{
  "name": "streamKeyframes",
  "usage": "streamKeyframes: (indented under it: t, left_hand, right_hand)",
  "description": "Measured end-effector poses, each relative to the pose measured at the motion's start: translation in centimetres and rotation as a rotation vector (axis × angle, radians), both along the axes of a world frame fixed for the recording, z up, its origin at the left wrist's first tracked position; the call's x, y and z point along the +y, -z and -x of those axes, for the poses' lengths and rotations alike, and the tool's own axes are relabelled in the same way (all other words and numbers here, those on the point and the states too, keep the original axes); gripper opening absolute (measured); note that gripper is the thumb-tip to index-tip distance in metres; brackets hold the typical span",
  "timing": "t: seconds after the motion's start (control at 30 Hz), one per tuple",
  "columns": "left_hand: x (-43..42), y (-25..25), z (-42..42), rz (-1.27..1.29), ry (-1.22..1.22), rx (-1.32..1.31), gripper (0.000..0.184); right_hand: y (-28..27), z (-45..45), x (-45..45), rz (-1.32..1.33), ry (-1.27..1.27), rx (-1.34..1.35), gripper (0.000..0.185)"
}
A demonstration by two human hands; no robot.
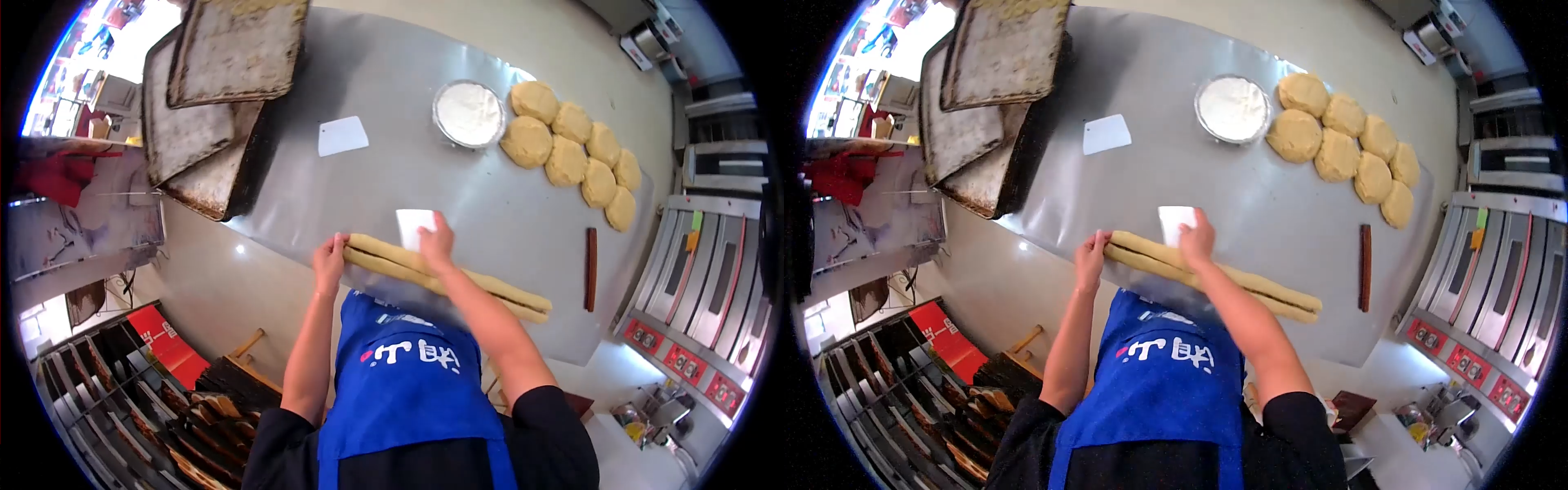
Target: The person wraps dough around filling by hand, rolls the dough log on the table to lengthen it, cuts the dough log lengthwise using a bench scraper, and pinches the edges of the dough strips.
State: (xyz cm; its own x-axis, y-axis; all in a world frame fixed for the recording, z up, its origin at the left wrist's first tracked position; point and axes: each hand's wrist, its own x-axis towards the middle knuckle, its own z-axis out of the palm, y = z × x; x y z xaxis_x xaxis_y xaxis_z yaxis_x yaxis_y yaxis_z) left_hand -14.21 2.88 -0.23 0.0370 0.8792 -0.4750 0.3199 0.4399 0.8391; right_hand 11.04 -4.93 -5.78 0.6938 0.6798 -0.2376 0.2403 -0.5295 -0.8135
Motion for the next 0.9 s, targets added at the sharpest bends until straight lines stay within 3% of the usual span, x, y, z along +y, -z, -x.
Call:
streamKeyframes:
  t: [0.13,0.2,0.23,0.33,0.4,0.47,0.53,0.57,0.67,0.7,0.77,0.9]
  left_hand:
    - [0.7,0.6,1.2,0.091,0.068,-0.07,0.049]
    - [1.0,0.0,1.2,0.109,0.064,-0.096,0.05]
    - [1.1,0.0,1.4,0.119,0.057,-0.145,0.05]
    - [1.1,0.6,1.2,0.122,0.059,-0.21,0.049]
    - [0.8,-0.2,0.7,0.049,0.097,-0.091,0.049]
    - [0.8,-1.3,-0.4,0.066,0.052,-0.108,0.049]
    - [0.7,0.3,0.0,0.054,0.032,-0.087,0.044]
    - [1.8,0.7,0.7,-0.012,0.021,-0.004,0.043]
    - [0.5,0.3,0.0,-0.076,-0.015,0.026,0.038]
    - [0.8,-0.1,-0.3,-0.112,-0.056,-0.026,0.033]
    - [1.0,-1.8,-0.3,-0.201,-0.057,0.064,0.031]
    - [1.3,-4.9,-0.2,-0.426,0.023,0.257,0.032]
  right_hand:
    - [0.4,9.9,8.1,-0.012,-0.104,0.012,0.056]
    - [-0.3,12.2,11.4,-0.017,-0.025,0.105,0.048]
    - [-1.1,12.3,12.6,-0.066,0.072,0.276,0.042]
    - [-2.3,9.0,14.7,-0.16,0.137,0.267,0.038]
    - [-2.0,3.9,14.7,-0.07,0.018,0.292,0.043]
    - [0.5,-0.6,15.3,-0.21,-0.085,0.012,0.063]
    - [-2.9,-6.8,15.5,-0.159,-0.273,-0.338,0.087]
    - [-2.6,-10.9,16.9,-0.2,-0.34,-0.668,0.091]
    - [-3.2,-15.4,18.5,0.151,-0.481,-0.753,0.095]
    - [-3.7,-15.9,19.2,0.128,-0.494,-0.759,0.095]
    - [-4.2,-16.3,20.0,0.372,-0.578,-0.603,0.097]
    - [-3.9,-16.1,20.1,0.42,-0.609,-0.641,0.097]
